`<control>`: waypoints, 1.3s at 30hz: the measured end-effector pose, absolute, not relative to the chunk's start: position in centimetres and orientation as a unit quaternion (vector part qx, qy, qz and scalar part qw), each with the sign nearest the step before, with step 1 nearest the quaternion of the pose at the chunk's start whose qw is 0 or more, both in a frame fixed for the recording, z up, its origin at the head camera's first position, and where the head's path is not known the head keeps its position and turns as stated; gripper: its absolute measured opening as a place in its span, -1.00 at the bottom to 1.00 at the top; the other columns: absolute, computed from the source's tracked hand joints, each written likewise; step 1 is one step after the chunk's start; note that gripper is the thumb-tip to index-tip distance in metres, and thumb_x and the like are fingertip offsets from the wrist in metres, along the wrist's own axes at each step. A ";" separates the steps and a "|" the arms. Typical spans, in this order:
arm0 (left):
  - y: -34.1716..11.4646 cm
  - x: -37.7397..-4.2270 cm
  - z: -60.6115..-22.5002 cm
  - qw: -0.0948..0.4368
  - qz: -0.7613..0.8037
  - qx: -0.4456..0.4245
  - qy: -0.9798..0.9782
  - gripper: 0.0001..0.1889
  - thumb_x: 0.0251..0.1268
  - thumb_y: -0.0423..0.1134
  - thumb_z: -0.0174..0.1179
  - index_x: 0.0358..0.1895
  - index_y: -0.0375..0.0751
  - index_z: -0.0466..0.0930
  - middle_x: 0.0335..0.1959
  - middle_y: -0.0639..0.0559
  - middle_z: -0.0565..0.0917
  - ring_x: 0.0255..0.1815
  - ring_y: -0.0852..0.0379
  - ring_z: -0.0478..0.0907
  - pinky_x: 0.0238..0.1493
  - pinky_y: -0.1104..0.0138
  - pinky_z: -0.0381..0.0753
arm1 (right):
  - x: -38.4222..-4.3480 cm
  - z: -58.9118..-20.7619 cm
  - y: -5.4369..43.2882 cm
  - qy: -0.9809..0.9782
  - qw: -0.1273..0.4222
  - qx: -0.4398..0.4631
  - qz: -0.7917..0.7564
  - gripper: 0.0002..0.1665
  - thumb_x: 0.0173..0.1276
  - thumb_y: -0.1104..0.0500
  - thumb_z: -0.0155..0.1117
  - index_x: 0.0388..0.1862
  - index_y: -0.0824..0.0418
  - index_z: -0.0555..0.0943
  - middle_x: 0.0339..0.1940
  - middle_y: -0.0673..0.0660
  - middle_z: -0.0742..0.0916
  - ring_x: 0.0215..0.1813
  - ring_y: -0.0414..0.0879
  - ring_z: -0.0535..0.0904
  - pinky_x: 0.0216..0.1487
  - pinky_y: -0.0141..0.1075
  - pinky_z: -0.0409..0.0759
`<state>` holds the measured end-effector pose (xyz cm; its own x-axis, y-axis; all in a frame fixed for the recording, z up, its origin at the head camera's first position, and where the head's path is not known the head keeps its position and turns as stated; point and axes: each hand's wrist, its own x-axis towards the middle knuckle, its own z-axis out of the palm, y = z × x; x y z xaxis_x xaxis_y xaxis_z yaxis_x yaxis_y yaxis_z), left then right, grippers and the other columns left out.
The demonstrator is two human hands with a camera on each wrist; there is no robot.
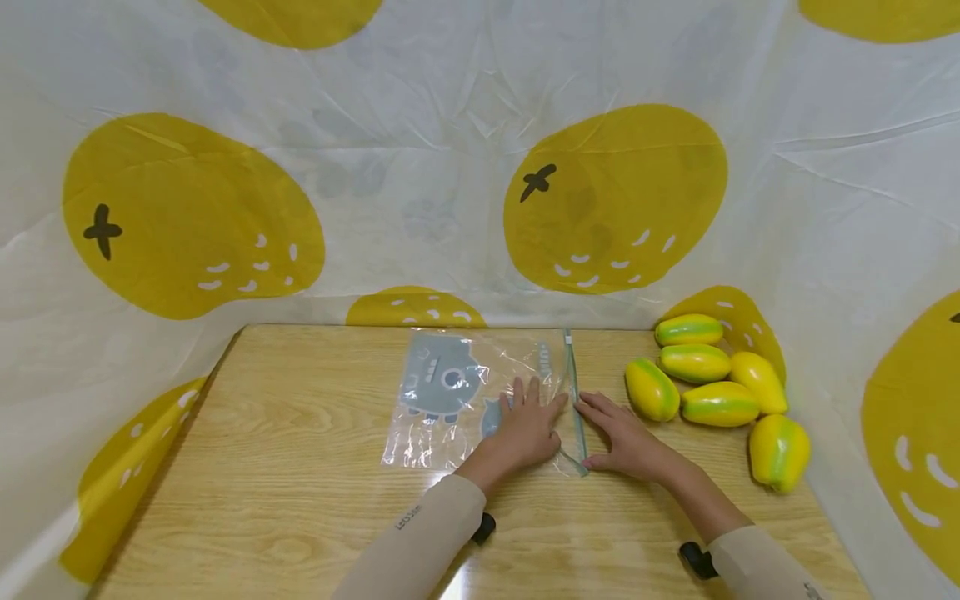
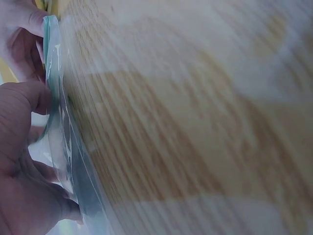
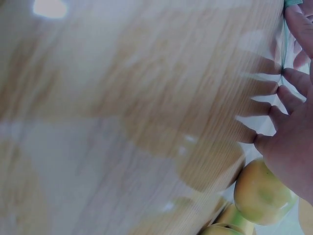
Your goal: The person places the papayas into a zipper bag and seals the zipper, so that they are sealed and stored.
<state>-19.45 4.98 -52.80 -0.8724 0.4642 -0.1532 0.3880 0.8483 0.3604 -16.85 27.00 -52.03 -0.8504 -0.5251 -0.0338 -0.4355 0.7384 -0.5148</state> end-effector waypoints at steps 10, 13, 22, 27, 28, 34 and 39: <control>5.2 -19.1 -52.3 0.120 0.147 0.208 0.960 -0.14 0.30 -0.06 0.22 0.64 -0.20 0.13 0.70 -0.28 -0.03 0.69 -0.41 -0.21 0.55 -0.36 -0.01 | -16.8 -51.9 27.0 0.929 0.096 -0.250 -0.254 0.13 0.19 -0.11 0.59 0.58 0.36 0.30 0.63 0.40 0.29 0.61 0.51 0.07 0.40 0.58 0.02; 5.2 -19.1 -52.4 0.123 0.146 0.204 0.960 -0.12 0.31 -0.05 0.22 0.63 -0.29 0.10 0.71 -0.26 -0.04 0.70 -0.39 -0.22 0.55 -0.35 0.00 | -16.8 -52.0 26.9 0.930 0.096 -0.249 -0.255 0.12 0.19 -0.09 0.59 0.58 0.35 0.29 0.63 0.39 0.29 0.62 0.50 0.07 0.40 0.58 0.02; 5.2 -19.2 -52.6 0.127 0.157 0.198 0.959 -0.09 0.33 -0.04 0.22 0.64 -0.33 0.03 0.71 -0.23 -0.07 0.70 -0.36 -0.23 0.56 -0.33 -0.01 | -16.9 -51.9 26.9 0.930 0.089 -0.251 -0.252 0.11 0.18 -0.09 0.60 0.56 0.36 0.31 0.61 0.41 0.31 0.60 0.51 0.09 0.38 0.59 0.05; 5.5 -19.1 -52.7 0.118 0.165 0.183 0.962 -0.12 0.36 -0.02 0.17 0.64 -0.32 0.05 0.71 -0.22 -0.04 0.71 -0.34 -0.21 0.57 -0.33 -0.02 | -16.8 -51.9 27.0 0.932 0.090 -0.249 -0.249 0.11 0.19 -0.09 0.60 0.57 0.36 0.31 0.61 0.40 0.31 0.61 0.51 0.08 0.39 0.58 0.05; 5.6 -19.0 -52.8 0.116 0.166 0.178 0.963 -0.12 0.36 -0.02 0.16 0.64 -0.32 0.05 0.71 -0.23 -0.04 0.71 -0.34 -0.20 0.56 -0.33 -0.02 | -16.7 -52.0 27.0 0.932 0.090 -0.248 -0.249 0.11 0.19 -0.09 0.60 0.57 0.36 0.31 0.62 0.40 0.30 0.61 0.51 0.08 0.39 0.58 0.05; 6.2 -18.9 -53.4 0.085 0.154 0.151 0.973 -0.21 0.51 0.03 0.07 0.63 -0.33 0.09 0.70 -0.23 0.00 0.70 -0.37 -0.14 0.53 -0.34 0.08 | -16.6 -51.8 26.7 0.932 0.087 -0.249 -0.248 0.10 0.20 -0.07 0.59 0.57 0.36 0.31 0.61 0.40 0.31 0.61 0.49 0.09 0.40 0.57 0.07; 6.5 -18.9 -53.4 0.079 0.145 0.144 0.976 -0.18 0.55 0.15 0.06 0.64 -0.30 0.08 0.71 -0.21 0.00 0.70 -0.34 -0.12 0.54 -0.32 0.10 | -16.5 -51.5 26.7 0.933 0.084 -0.249 -0.245 0.08 0.20 -0.04 0.60 0.56 0.38 0.31 0.61 0.41 0.32 0.61 0.48 0.10 0.41 0.55 0.08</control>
<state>-18.93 6.51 -53.40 -0.9463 0.3033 -0.1118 0.2575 0.9164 0.3065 -16.54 26.67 -51.54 -0.8615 -0.5066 -0.0355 -0.4240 0.7559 -0.4988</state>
